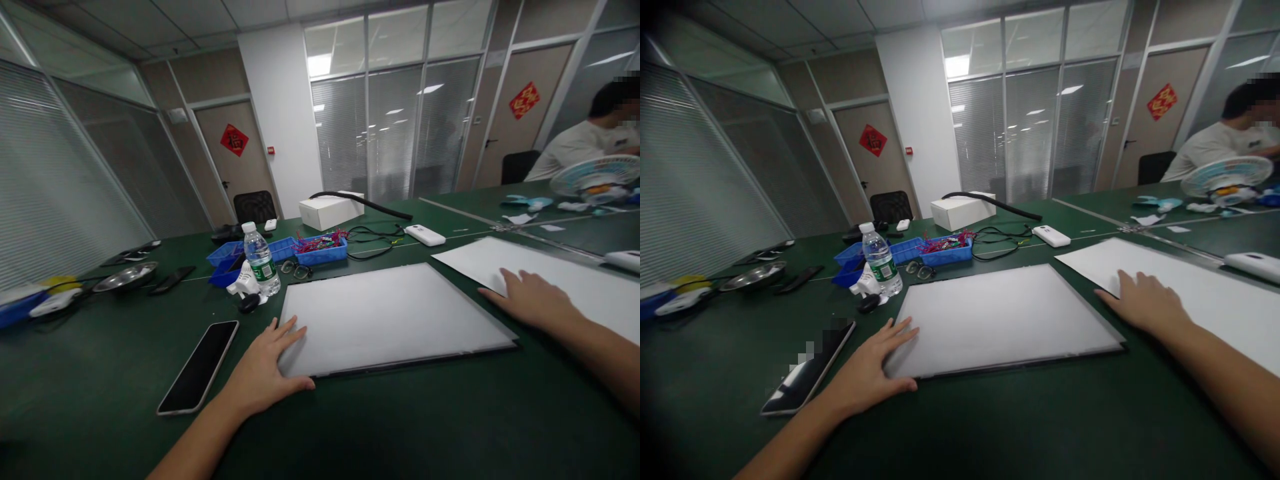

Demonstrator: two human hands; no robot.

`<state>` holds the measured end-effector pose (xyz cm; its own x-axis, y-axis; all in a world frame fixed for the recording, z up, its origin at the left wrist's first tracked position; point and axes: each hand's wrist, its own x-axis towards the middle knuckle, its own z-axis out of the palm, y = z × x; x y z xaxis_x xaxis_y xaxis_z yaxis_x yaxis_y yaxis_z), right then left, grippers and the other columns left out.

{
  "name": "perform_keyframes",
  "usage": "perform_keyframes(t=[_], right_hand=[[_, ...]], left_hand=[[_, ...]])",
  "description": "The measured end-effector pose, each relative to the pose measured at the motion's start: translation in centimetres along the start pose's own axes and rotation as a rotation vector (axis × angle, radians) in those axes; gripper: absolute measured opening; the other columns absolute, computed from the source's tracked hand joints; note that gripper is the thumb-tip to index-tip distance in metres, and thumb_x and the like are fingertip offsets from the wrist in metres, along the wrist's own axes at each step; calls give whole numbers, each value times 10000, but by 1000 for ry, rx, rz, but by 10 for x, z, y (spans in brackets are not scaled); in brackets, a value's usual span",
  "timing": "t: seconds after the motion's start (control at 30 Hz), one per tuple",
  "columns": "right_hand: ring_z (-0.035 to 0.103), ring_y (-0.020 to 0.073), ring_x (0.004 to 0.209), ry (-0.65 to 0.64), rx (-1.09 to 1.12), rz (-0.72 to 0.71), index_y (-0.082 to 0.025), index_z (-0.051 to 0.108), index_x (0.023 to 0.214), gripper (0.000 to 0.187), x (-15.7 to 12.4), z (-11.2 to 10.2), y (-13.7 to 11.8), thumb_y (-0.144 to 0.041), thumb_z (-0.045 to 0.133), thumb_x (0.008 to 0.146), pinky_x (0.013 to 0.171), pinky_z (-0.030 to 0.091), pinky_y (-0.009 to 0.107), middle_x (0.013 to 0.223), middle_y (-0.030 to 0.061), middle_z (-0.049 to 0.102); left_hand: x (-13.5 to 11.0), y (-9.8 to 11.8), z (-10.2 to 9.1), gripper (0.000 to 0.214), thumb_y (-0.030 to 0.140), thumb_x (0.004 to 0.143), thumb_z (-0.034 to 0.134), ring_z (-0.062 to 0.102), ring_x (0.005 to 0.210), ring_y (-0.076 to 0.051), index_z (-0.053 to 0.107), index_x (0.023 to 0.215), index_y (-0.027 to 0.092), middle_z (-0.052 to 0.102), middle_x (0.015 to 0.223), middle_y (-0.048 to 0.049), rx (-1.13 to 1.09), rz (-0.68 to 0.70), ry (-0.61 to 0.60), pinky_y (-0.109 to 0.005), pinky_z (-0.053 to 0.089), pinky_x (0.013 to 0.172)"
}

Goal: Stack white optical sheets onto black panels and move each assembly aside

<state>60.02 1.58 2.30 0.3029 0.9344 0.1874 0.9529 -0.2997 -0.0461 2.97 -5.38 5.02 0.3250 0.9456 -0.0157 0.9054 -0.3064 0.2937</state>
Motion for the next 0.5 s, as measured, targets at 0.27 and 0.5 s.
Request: perform_keyframes(t=[0.27, 0.5], right_hand=[[660, 309, 986, -135, -11, -5, -132, 653, 1255, 572, -14, -12, -16, -476, 243, 1053, 789, 439, 401, 1199, 234, 657], [668, 319, 841, -32, -97, -17, -144, 539, 1387, 542, -36, -31, -48, -413, 217, 1045, 686, 439, 406, 1067, 210, 690]], left_hand=[[-2, -5, 2, 932, 815, 752, 691, 207, 1585, -409, 510, 1544, 358, 302, 1703, -36, 7, 35, -6, -637, 156, 1286], [-4, -5, 1, 944, 820, 761, 675, 211, 1588, -403, 512, 1550, 327, 298, 1707, -51, 2, 23, -3, -618, 195, 1287]])
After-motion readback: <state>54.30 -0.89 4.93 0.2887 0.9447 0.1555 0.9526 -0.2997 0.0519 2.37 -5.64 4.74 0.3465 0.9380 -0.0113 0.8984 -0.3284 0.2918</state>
